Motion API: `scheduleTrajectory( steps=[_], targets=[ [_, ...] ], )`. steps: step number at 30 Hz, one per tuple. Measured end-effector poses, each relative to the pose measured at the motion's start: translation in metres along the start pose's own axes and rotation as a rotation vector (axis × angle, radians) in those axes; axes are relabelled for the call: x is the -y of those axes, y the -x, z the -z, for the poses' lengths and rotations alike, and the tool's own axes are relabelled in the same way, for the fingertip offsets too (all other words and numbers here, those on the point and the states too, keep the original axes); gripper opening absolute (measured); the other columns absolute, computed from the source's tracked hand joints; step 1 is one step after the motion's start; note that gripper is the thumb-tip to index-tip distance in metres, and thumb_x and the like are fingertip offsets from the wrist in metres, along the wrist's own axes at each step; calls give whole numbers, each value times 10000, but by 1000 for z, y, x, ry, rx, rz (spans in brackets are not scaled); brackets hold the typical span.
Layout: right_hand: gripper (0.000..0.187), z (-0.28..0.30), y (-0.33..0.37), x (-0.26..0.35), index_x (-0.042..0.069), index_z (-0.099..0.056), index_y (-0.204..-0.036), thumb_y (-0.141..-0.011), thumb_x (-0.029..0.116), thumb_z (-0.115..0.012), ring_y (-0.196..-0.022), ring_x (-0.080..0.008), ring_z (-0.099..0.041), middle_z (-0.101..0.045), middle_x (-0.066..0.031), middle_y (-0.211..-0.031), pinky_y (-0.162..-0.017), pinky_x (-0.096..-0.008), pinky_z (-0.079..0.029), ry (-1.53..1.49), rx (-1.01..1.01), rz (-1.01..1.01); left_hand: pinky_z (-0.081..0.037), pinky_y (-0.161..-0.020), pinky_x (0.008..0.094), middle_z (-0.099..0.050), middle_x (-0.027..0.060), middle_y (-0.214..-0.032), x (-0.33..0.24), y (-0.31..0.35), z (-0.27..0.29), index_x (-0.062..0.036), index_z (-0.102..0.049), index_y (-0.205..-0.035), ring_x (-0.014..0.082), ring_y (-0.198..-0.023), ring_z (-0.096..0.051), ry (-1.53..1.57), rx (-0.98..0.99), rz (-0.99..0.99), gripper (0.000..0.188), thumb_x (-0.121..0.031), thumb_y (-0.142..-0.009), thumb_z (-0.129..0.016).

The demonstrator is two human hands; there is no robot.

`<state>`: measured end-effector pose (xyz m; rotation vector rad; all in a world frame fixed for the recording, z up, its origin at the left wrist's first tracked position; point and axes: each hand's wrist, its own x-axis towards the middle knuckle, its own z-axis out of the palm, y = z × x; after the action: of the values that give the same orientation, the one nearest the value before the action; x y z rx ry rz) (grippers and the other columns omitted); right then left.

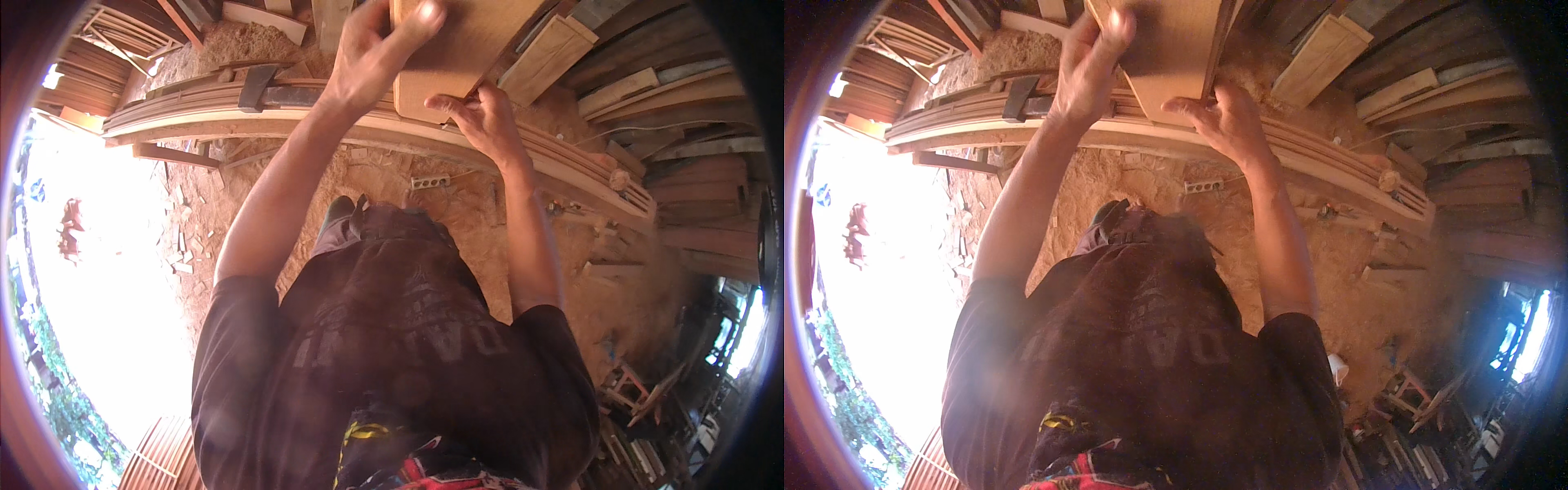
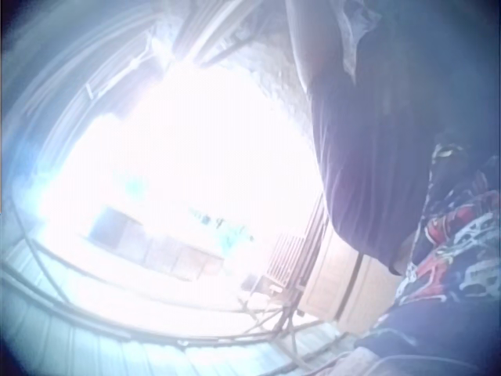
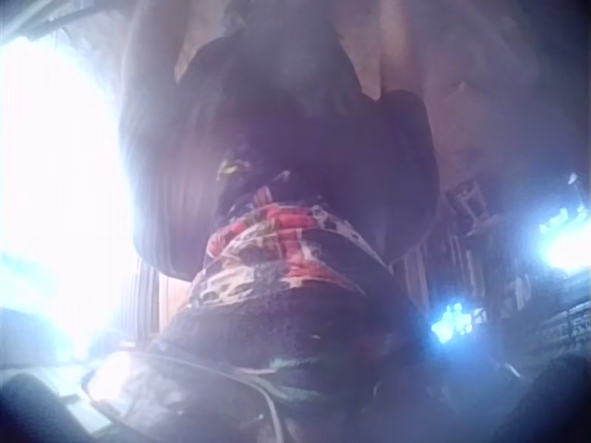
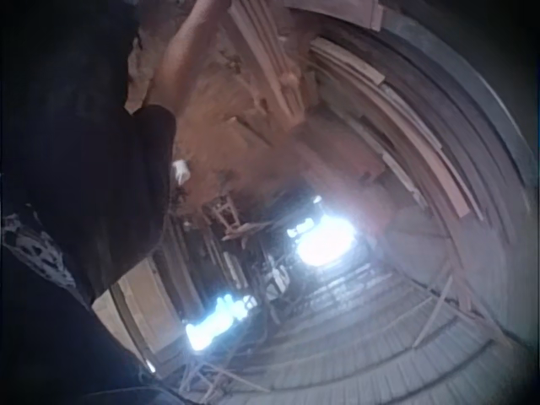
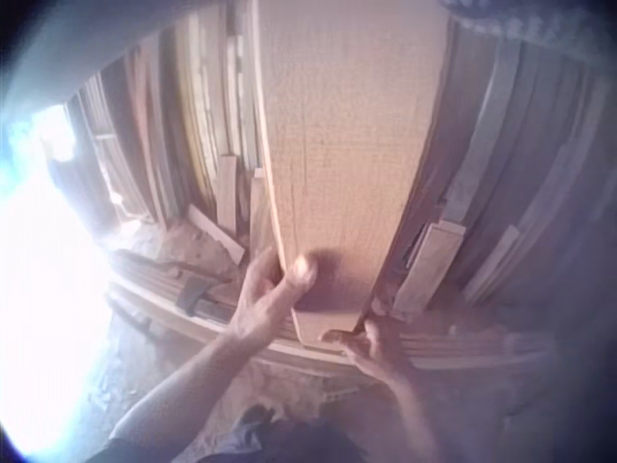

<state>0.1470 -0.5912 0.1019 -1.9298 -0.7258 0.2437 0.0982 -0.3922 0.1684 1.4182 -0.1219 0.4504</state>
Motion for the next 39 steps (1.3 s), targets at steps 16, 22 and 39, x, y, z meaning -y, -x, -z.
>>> scheduleTrajectory(
  steps=[16,22,39],
  targets=[
    [439,67,-18,42,-24,-677,-1170,-995,377,-706,-993,-193,-700,-740,-114,-1043,-821,-325,-527,60,71,237,-516,-1030,419,-657,225,-1268,99,41,5,23,-450,-1482,291,-1261,-612,-91,241,342,944,-664,-884,-700],
    [396,107,-91,158,41,-646,-1110,-1012,425,-665,-962,-149,-615,-653,-69,-1040,-848,-310,-517,-545,-812,203,-347,-1193,449,-461,297,-1522,90,14,36,9,-338,-1585,336,-1438,-449,145,557,441,1122,-890,-918,-260],
    [481,75,-70,164,26,-655,-1130,-992,485,-684,-993,-173,-621,-656,-68,-1017,-873,-311,-503,-86,-485,772,-485,-932,344,-676,165,-1158,101,21,-10,21,-633,-1329,218,-1066,-629,108,-80,485,814,-699,-1028,-399]
  ],
)
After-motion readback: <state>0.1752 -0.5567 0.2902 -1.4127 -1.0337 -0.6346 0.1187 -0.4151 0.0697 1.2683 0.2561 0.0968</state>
